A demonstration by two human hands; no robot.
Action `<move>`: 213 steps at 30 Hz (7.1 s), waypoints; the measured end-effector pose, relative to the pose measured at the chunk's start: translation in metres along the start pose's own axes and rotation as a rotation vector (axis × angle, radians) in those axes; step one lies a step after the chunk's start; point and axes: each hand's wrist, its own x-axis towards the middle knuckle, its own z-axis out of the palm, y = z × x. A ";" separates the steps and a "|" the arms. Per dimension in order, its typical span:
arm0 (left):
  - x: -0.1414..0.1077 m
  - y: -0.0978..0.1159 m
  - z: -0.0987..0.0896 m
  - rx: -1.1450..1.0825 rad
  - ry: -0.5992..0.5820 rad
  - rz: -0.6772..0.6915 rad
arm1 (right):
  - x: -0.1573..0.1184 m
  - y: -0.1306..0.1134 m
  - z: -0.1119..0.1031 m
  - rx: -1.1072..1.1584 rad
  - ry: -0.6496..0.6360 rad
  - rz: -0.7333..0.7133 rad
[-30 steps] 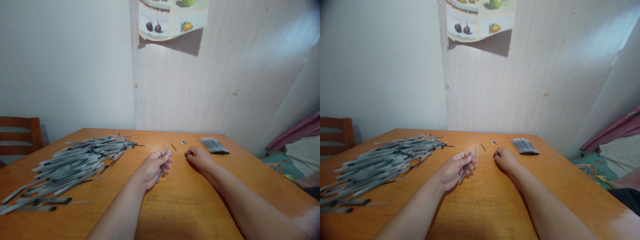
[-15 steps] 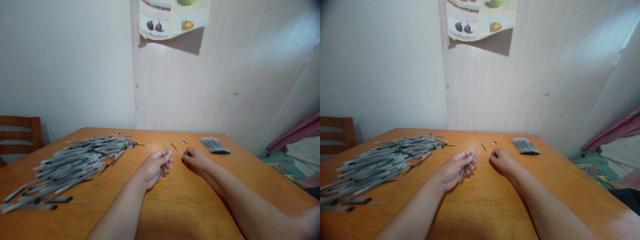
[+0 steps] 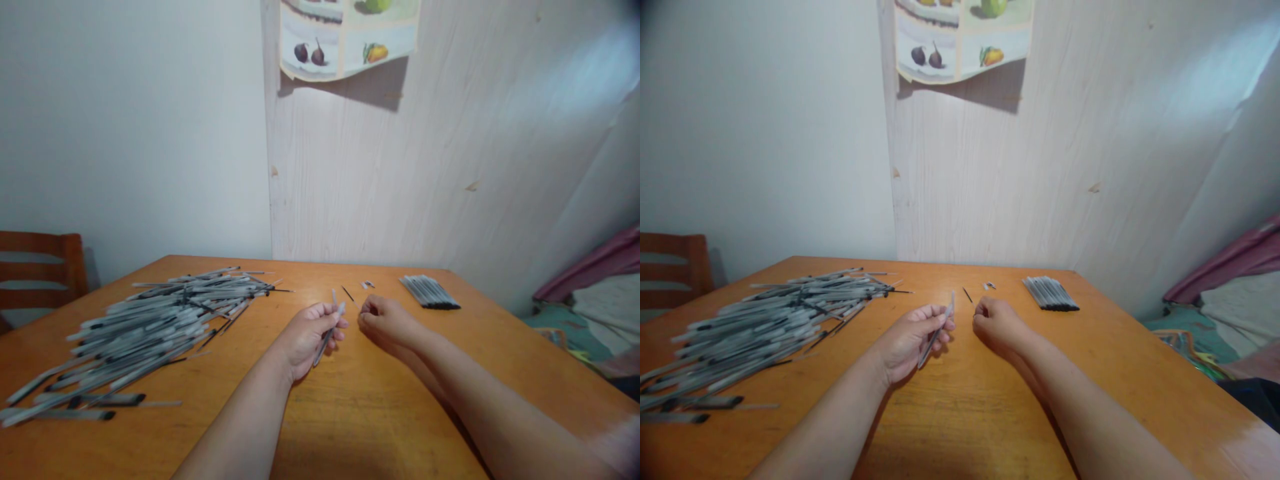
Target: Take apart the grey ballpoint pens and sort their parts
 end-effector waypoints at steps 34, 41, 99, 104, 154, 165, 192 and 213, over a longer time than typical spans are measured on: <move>0.000 -0.006 0.000 0.075 -0.140 -0.066 | -0.016 -0.042 -0.037 0.494 -0.225 -0.127; -0.001 -0.004 0.002 0.079 -0.138 -0.049 | -0.018 -0.044 -0.037 0.489 -0.231 -0.137; -0.004 0.000 0.009 0.274 -0.058 0.038 | -0.021 -0.051 -0.034 0.327 -0.217 -0.227; -0.005 -0.001 0.010 0.296 -0.054 0.024 | -0.020 -0.049 -0.031 0.165 -0.166 -0.291; -0.003 -0.003 0.010 0.285 -0.038 0.065 | -0.016 -0.044 -0.024 0.194 -0.171 -0.293; -0.003 -0.005 0.011 0.346 -0.033 0.093 | -0.020 -0.047 -0.024 0.139 -0.215 -0.249; -0.004 -0.002 0.012 0.315 -0.032 0.080 | -0.017 -0.042 -0.024 0.264 -0.236 -0.245; 0.000 -0.007 0.011 0.437 0.092 0.183 | -0.012 -0.044 -0.004 0.166 -0.044 -0.296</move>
